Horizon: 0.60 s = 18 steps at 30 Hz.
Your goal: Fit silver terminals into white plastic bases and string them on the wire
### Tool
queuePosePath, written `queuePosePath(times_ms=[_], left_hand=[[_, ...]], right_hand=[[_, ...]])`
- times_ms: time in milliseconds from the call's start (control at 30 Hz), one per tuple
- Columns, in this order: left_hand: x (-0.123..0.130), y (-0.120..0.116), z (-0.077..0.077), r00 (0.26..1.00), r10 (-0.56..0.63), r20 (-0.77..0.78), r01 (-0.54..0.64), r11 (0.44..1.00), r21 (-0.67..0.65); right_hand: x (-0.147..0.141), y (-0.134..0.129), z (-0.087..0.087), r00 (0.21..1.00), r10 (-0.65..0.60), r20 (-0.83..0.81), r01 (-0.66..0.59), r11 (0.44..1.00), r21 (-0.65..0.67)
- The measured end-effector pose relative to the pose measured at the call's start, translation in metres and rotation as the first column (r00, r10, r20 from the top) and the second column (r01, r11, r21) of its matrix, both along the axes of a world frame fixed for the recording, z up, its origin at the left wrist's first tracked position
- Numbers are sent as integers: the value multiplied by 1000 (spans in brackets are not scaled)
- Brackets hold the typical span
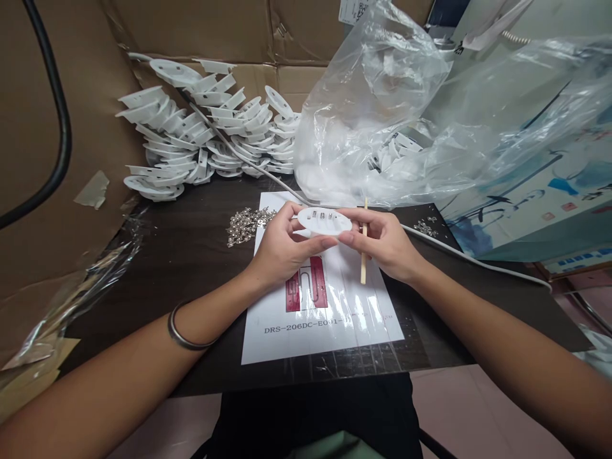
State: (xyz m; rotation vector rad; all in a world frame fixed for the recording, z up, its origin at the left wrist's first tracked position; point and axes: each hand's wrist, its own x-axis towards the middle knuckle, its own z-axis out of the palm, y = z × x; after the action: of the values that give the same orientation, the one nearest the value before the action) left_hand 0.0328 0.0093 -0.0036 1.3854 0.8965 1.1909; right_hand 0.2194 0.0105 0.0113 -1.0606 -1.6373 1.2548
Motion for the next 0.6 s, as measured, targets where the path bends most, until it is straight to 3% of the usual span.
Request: queuePosePath(times_ms=[600], left_hand=[[-2, -2, 2, 999, -37, -32, 36, 999, -38]], right_hand=[[-1, 2, 1, 997, -64, -31, 65, 997, 35]])
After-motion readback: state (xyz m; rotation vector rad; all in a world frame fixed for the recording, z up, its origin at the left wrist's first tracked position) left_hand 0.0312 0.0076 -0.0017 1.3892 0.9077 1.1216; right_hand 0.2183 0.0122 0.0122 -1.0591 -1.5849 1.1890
